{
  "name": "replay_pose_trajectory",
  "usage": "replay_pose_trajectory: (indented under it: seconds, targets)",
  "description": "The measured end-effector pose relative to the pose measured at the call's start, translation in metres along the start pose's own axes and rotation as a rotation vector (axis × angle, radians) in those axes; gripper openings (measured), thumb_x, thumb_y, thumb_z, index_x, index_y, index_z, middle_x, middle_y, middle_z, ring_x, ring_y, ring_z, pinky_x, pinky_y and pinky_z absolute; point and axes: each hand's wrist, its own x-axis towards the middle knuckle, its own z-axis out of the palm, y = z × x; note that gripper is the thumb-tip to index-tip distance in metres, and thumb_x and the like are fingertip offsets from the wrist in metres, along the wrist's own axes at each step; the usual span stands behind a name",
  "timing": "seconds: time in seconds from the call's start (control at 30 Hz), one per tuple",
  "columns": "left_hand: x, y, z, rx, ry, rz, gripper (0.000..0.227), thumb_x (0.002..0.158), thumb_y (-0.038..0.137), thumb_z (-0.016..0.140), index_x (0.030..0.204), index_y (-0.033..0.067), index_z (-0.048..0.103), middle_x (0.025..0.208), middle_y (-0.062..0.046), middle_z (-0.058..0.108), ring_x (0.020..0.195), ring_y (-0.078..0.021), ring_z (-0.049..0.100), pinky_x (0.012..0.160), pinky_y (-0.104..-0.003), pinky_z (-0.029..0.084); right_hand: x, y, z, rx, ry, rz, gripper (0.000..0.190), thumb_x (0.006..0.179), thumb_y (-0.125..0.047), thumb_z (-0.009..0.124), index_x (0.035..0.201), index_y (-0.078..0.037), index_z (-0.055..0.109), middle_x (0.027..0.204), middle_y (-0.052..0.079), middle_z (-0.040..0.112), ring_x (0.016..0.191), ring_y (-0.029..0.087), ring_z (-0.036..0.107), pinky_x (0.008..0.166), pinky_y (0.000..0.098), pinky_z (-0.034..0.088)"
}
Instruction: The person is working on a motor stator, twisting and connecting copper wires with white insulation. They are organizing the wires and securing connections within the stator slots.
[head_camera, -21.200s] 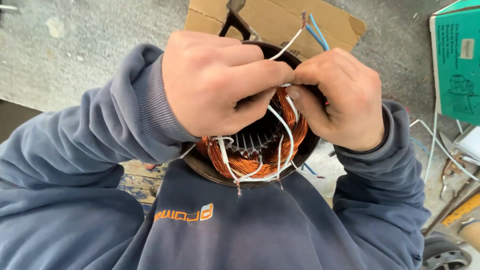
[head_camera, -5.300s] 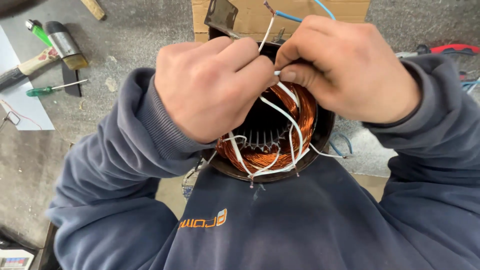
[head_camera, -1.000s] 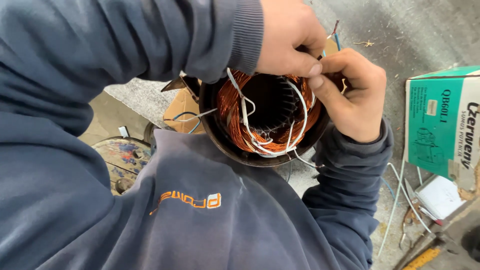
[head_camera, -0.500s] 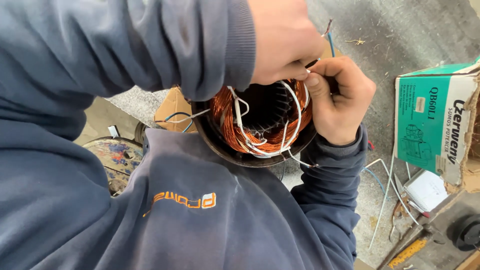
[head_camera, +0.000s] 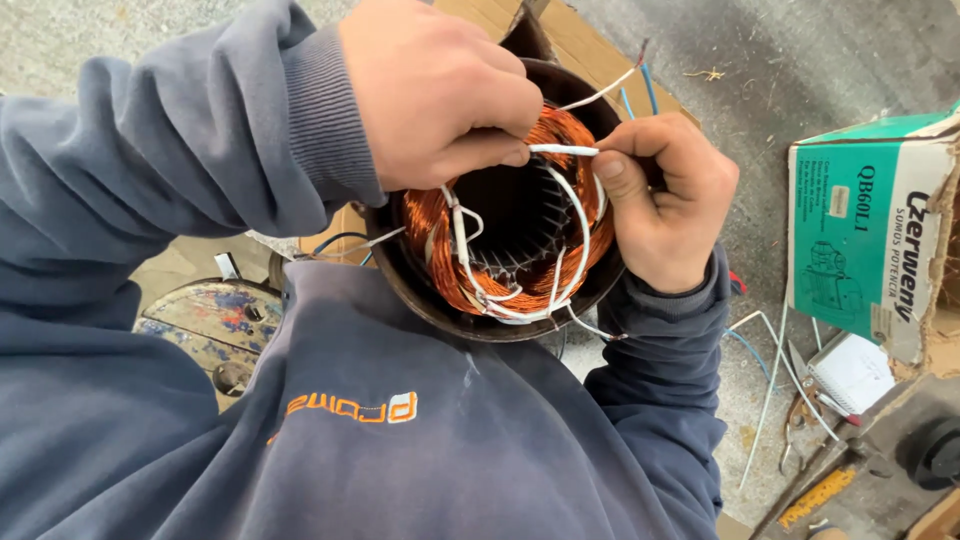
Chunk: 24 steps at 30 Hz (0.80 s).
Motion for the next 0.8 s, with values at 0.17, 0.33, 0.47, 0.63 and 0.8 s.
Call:
replay_pose_trajectory:
  seconds: [0.17, 0.33, 0.47, 0.63, 0.8]
  targets:
    - [-0.014, 0.007, 0.002, -0.088, 0.060, -0.099, 0.014, 0.092, 0.026, 0.072, 0.094, 0.0119, 0.071, 0.086, -0.006, 0.068, 0.079, -0.0319, 0.067, 0.063, -0.045, 0.050, 0.003, -0.004, -0.003, 0.053, -0.052, 0.005, 0.010, 0.107, -0.003, 0.075, 0.103, 0.003, 0.068, 0.094, 0.007, 0.064, 0.080, 0.011, 0.056, 0.073, 0.0243, 0.045]
    - [-0.022, 0.004, 0.021, -0.198, 0.195, -0.142, 0.014, 0.094, 0.025, 0.074, 0.098, 0.0126, 0.072, 0.090, -0.006, 0.070, 0.080, -0.0313, 0.068, 0.064, -0.044, 0.051, 0.028, -0.043, -0.006, -0.067, -0.168, -0.017, 0.019, 0.091, -0.005, 0.079, 0.107, 0.002, 0.069, 0.092, 0.009, 0.060, 0.078, 0.014, 0.056, 0.070, 0.0276, 0.045]
    - [-0.026, -0.002, 0.031, -0.270, 0.316, -0.082, 0.012, 0.095, 0.020, 0.075, 0.101, 0.0111, 0.071, 0.094, -0.007, 0.070, 0.084, -0.0309, 0.069, 0.068, -0.043, 0.052, 0.036, -0.043, -0.011, -0.223, -0.277, -0.160, 0.014, 0.099, -0.002, 0.083, 0.110, -0.001, 0.074, 0.101, 0.010, 0.067, 0.085, 0.017, 0.067, 0.074, 0.0274, 0.053]
    - [-0.033, -0.003, 0.038, -0.307, 0.394, -0.102, 0.010, 0.094, 0.018, 0.076, 0.098, 0.0110, 0.070, 0.090, -0.007, 0.068, 0.081, -0.0314, 0.068, 0.066, -0.043, 0.050, 0.045, -0.053, -0.001, -0.301, -0.296, -0.193, 0.013, 0.097, 0.001, 0.084, 0.106, 0.000, 0.074, 0.103, 0.012, 0.068, 0.082, 0.019, 0.069, 0.073, 0.0293, 0.054]
    - [-0.037, -0.008, 0.043, -0.370, 0.475, -0.082, 0.010, 0.096, 0.015, 0.076, 0.099, 0.0119, 0.068, 0.091, -0.004, 0.066, 0.084, -0.0295, 0.067, 0.066, -0.042, 0.049, 0.048, -0.060, 0.007, -0.402, -0.268, -0.244, 0.016, 0.094, 0.001, 0.086, 0.101, 0.000, 0.072, 0.094, 0.013, 0.067, 0.081, 0.024, 0.067, 0.071, 0.0311, 0.052]
